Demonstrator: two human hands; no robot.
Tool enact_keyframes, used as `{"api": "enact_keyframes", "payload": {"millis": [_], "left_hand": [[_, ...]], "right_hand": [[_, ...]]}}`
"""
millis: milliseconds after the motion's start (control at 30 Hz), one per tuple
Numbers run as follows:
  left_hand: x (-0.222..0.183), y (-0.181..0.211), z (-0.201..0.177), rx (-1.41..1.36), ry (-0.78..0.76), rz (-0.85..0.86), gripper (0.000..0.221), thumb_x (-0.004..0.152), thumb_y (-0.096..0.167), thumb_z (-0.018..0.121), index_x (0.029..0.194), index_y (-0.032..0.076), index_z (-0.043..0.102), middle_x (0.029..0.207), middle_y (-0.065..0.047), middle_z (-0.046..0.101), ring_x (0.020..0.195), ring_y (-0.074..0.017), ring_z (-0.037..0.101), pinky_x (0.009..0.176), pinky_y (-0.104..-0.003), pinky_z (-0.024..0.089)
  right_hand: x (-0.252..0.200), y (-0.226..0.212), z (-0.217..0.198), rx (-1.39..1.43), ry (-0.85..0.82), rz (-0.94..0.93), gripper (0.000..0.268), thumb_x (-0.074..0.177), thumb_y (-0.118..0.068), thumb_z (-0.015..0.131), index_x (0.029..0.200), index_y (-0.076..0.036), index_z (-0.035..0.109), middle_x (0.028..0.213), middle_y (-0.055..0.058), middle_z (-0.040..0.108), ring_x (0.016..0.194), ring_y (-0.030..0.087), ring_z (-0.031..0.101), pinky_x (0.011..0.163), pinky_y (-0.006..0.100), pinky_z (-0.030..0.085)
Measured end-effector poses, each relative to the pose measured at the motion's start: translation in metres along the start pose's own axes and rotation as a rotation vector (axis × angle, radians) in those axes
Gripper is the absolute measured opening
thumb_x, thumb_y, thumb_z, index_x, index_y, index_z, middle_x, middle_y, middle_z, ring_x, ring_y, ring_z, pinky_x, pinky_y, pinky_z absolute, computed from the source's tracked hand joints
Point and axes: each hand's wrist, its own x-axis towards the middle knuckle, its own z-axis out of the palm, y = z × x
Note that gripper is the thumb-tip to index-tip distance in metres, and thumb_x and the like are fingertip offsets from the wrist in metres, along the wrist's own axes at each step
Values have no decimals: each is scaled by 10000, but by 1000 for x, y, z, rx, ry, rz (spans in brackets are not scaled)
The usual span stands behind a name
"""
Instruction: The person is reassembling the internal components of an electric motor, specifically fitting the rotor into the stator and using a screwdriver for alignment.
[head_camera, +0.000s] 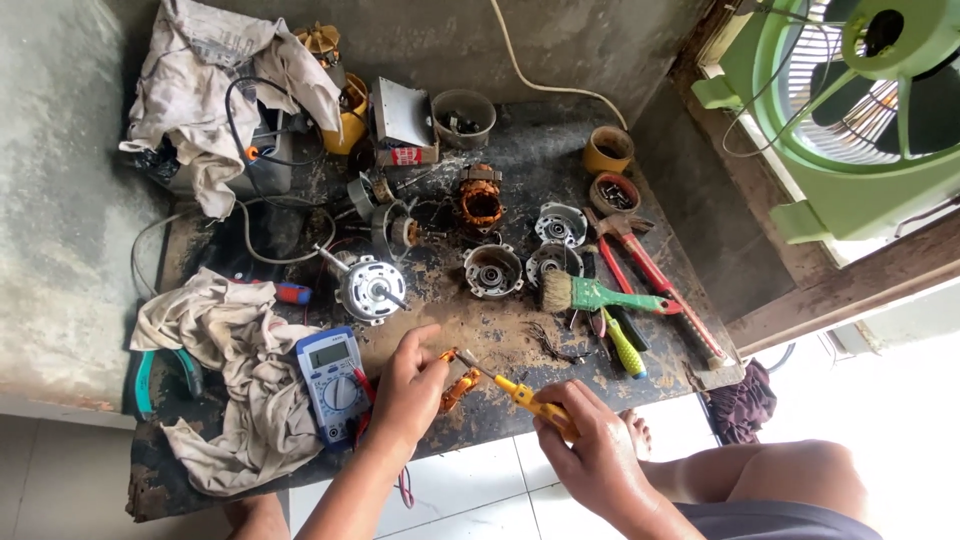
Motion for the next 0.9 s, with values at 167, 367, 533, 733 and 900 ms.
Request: {"api": "enact_keyframes", "payload": {"millis": [167,367,533,733,900], "left_hand": [[-4,6,-3,56,-17,-27,561,899,142,536,1459,162,538,950,-75,729,794,-181,624,718,-336,490],[6,1,-9,107,50,51,478,909,113,578,1386,123,596,824,-39,714,676,-170,611,740,-339,516],[7,5,-15,130,95,102,488,873,107,593,1360,108,624,813,-34,736,747,-185,684,874,-369,575],[-2,18,-18,219,11,68,488,911,107,595,1398,141,602,806,4,700,692,-147,637,772,-326,567],[2,12,-19,406,9,94,443,917,82,599,1349,177,625,868,30,741,783,-146,694,778,-315,597]], "right_hand": [[-2,5,5,-27,-51,93,214,864,-269,632,1069,-261,692,926,-85,731,719,160,698,672,380,420],[4,-7,-8,243,173,-224,233,937,-90,598,1163,-60,644,998,73,661,800,169,635,658,285,525],[4,0,-2,29,-27,-92,229,904,-188,623,1123,-196,692,900,-21,657,748,197,667,641,351,504],[5,-10,-9,63,50,-33,227,930,-211,597,1133,-194,697,986,-50,683,777,134,692,585,296,521],[10,-4,-9,65,-42,-102,184,895,-181,634,1066,-198,701,921,-35,668,724,173,669,567,346,524]]}}
